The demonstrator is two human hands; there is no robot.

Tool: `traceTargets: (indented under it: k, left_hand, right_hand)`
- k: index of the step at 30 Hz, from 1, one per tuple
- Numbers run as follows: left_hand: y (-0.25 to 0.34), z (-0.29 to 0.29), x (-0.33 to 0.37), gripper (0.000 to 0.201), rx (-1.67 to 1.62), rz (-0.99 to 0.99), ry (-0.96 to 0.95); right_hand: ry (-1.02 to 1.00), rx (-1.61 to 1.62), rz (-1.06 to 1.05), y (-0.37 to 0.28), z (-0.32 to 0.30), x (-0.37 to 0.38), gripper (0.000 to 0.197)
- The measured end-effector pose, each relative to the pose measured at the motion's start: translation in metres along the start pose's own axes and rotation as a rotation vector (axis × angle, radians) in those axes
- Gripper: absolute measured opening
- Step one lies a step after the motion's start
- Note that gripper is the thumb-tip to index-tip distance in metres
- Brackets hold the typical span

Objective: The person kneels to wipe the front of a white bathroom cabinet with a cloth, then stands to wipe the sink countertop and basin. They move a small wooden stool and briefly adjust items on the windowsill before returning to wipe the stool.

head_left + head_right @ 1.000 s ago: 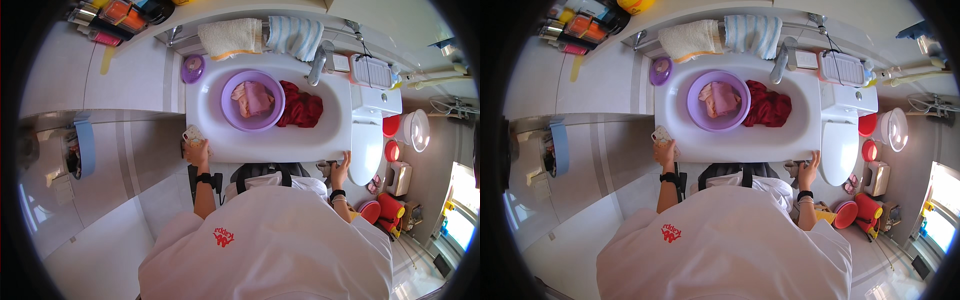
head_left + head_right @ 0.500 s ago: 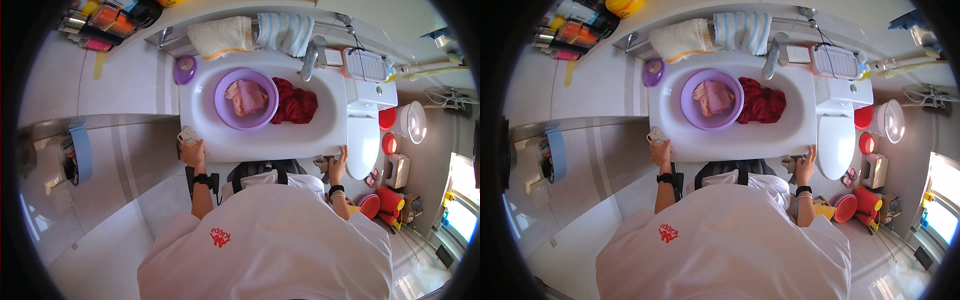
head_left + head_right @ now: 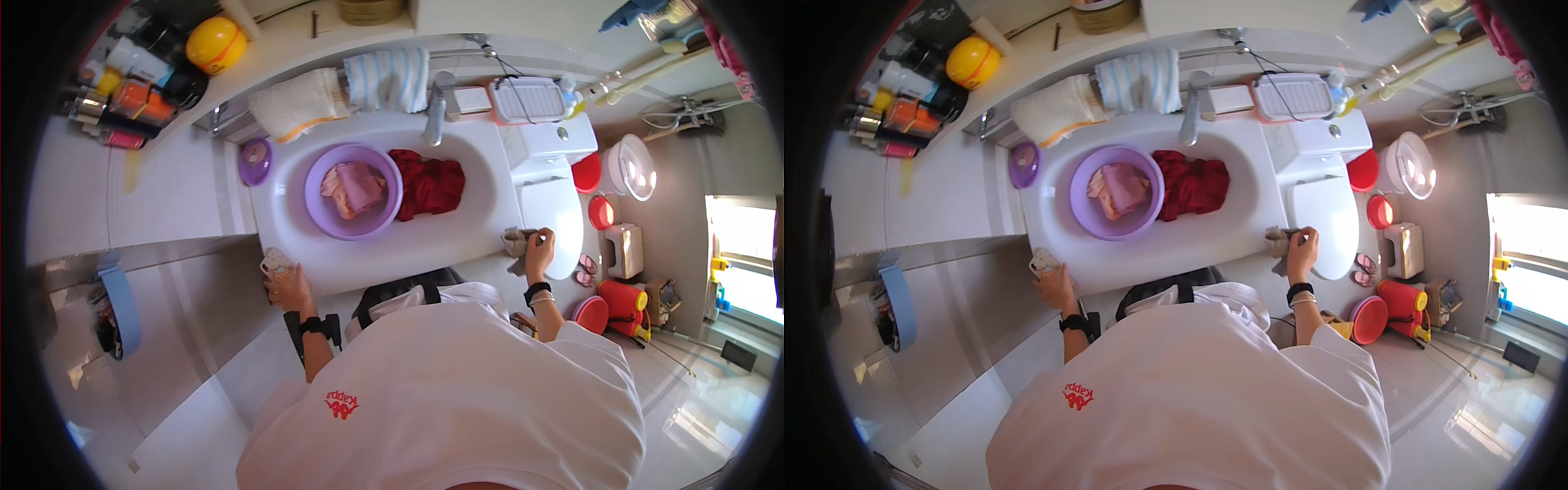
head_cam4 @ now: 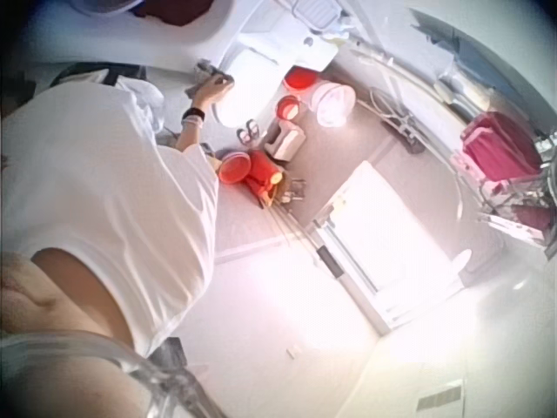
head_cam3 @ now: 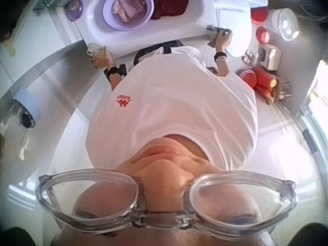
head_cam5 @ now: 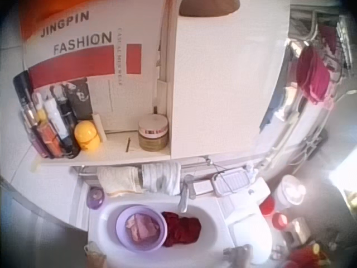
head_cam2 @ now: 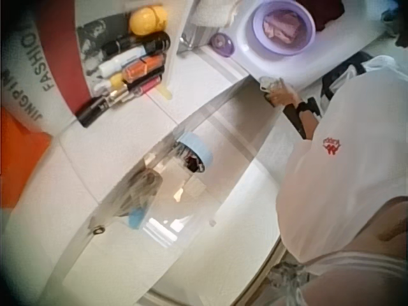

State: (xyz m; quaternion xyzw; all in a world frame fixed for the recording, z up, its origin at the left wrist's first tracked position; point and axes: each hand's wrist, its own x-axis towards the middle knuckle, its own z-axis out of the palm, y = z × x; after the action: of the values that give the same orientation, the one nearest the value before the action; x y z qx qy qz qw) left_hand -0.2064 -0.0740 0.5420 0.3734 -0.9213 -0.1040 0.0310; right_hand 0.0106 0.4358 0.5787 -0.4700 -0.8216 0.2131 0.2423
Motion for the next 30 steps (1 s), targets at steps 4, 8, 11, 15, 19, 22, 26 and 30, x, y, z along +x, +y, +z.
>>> traceTargets:
  k: [4, 8, 11, 15, 19, 22, 26, 30]
  left_hand:
    - [-0.002, -0.003, -0.014, 0.095, -0.094, 0.182, 0.199]
    - [0.008, -0.011, -0.037, 0.07, -0.184, 0.521, 0.309]
    - [0.023, -0.013, -0.055, 0.059, -0.243, 0.72, 0.226]
    - [0.041, 0.0, -0.091, 0.052, -0.299, 0.944, 0.062]
    - [0.052, 0.019, -0.123, 0.049, -0.296, 1.009, -0.036]
    - [0.055, 0.031, -0.139, 0.045, -0.3, 1.04, -0.088]
    - [0.062, 0.043, -0.149, 0.041, -0.29, 1.082, -0.06]
    - [0.07, 0.051, -0.156, 0.038, -0.256, 1.033, -0.037]
  right_hand:
    - [0.061, 0.101, -0.009, -0.008, 0.014, 0.02, 0.017]
    - [-0.161, 0.016, -0.292, -0.016, 0.042, 0.012, 0.036]
    - [-0.263, -0.254, -0.422, -0.013, 0.043, -0.006, 0.058]
    - [-0.392, -0.329, -0.435, -0.005, 0.04, -0.006, 0.065]
    - [-0.438, -0.333, -0.482, -0.006, 0.051, 0.018, 0.064]
    - [-0.46, -0.322, -0.506, -0.016, 0.067, 0.045, 0.063]
    - [-0.438, -0.325, -0.577, -0.042, 0.097, 0.081, 0.065]
    - [-0.419, -0.328, -0.602, -0.063, 0.126, 0.109, 0.068]
